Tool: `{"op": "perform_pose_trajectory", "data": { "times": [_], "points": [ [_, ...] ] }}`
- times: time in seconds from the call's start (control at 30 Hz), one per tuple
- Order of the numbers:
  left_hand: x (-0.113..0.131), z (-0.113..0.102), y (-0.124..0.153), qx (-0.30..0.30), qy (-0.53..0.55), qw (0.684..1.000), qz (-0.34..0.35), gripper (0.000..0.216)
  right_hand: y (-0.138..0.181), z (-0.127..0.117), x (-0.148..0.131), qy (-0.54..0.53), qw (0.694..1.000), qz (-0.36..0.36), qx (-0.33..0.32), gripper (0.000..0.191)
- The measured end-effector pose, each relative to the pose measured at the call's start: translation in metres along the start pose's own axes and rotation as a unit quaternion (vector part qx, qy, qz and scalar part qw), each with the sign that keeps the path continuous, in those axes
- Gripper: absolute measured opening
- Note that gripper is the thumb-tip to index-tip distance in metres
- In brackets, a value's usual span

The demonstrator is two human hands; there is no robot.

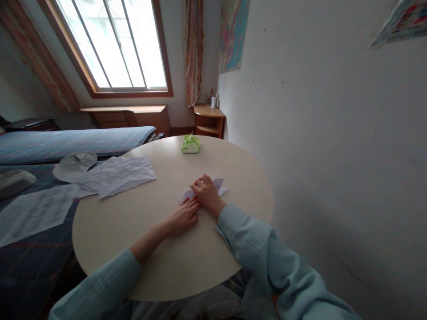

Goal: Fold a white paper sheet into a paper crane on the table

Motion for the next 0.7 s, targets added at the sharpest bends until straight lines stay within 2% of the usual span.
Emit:
{"op": "perform_pose_trajectory", "data": {
  "times": [0.1, 0.3, 0.4, 0.5, 0.6, 0.7],
  "points": [
    [0.002, -0.001, 0.000, 0.002, 0.004, 1.000, 0.002, 0.042, 0.000, -0.001, -0.001, 0.011, 1.000, -0.004, -0.001, 0.014],
    [-0.001, 0.001, 0.000, 0.009, -0.011, 1.000, 0.005, 0.037, -0.001, -0.003, 0.000, -0.021, 1.000, -0.016, 0.002, 0.014],
    [-0.002, 0.002, 0.000, 0.010, -0.033, 0.999, 0.013, 0.036, -0.002, 0.000, -0.001, -0.041, 0.998, -0.047, -0.023, 0.014],
    [-0.003, 0.001, -0.001, 0.016, -0.060, 0.998, 0.008, 0.036, -0.002, 0.001, 0.000, -0.036, 0.997, -0.039, -0.047, 0.014],
    [-0.006, -0.004, -0.002, 0.037, -0.081, 0.996, -0.012, 0.033, -0.002, 0.000, 0.003, -0.017, 0.999, -0.007, -0.041, 0.014],
    [-0.016, -0.013, -0.001, 0.067, -0.084, 0.992, -0.072, 0.024, -0.001, 0.000, 0.005, -0.007, 0.999, 0.005, -0.035, 0.013]
  ]
}}
Point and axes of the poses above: each hand's wrist, its own y-axis away from the middle knuckle, its own z-axis out of the palm, x = y × z, the point moved 3 cm from there along -y, towards the middle knuckle, and after that the axes turned 8 degrees about -y, right-handed, at the moved point
